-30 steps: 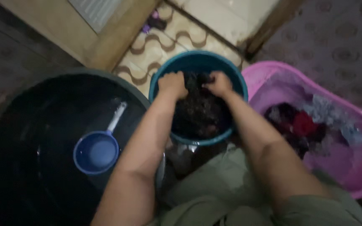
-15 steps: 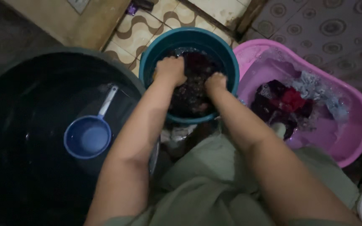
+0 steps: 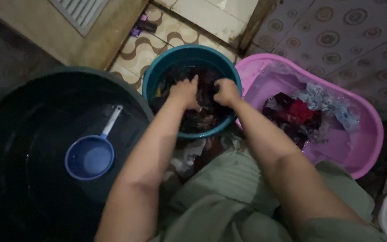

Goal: The person washes clothes by hand in a pink basin filled with soapy water. They use scissors to cut open a package of detergent and then proceed to scrub and rinse various garments, transferring them between a pink basin and a blue bucket.

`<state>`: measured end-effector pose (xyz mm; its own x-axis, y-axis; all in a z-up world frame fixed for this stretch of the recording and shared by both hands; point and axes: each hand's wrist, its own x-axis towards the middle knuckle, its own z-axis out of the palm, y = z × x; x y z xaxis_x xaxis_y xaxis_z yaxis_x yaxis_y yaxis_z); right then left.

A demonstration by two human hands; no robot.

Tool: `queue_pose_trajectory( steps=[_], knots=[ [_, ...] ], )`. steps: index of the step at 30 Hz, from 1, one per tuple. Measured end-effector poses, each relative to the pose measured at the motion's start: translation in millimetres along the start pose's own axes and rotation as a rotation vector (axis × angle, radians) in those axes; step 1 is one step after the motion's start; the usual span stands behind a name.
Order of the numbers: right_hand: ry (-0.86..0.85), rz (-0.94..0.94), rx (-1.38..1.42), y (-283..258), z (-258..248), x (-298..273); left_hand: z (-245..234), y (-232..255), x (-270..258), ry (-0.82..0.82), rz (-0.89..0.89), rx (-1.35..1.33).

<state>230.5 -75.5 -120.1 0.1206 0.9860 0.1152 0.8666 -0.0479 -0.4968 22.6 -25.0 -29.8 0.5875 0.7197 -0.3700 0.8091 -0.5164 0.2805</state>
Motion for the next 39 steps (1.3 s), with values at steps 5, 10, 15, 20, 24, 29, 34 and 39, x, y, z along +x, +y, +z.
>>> queue_pose_trajectory(
  steps=[5, 10, 15, 20, 24, 29, 34, 39],
  knots=[
    [0.112, -0.001, 0.247, -9, -19, 17, -4, -5, -1, 0.091, 0.125, -0.114],
    [0.081, 0.164, 0.643, -51, -58, 22, -2, 13, 14, 0.306, 0.334, -0.228],
    [0.115, 0.087, 0.760, -86, -106, 16, -7, 15, 14, 0.442, 0.489, -0.425],
    [0.090, -0.099, 0.755, -109, -131, 9, -7, 20, 22, 0.557, 0.511, -0.533],
    [0.091, -0.183, 0.676, -120, -143, 10, -1, 25, 27, 0.688, 0.467, -0.399],
    [0.164, -0.317, 0.583, -131, -127, 35, -22, 8, 11, 0.572, 0.272, -0.377],
    [-0.351, -0.064, -0.174, -123, -62, 48, -25, -37, -15, 0.286, 0.009, -0.215],
    [-0.482, 0.077, -0.391, -64, 50, 36, -12, -69, -8, 0.269, -0.286, -0.162]
  ],
)
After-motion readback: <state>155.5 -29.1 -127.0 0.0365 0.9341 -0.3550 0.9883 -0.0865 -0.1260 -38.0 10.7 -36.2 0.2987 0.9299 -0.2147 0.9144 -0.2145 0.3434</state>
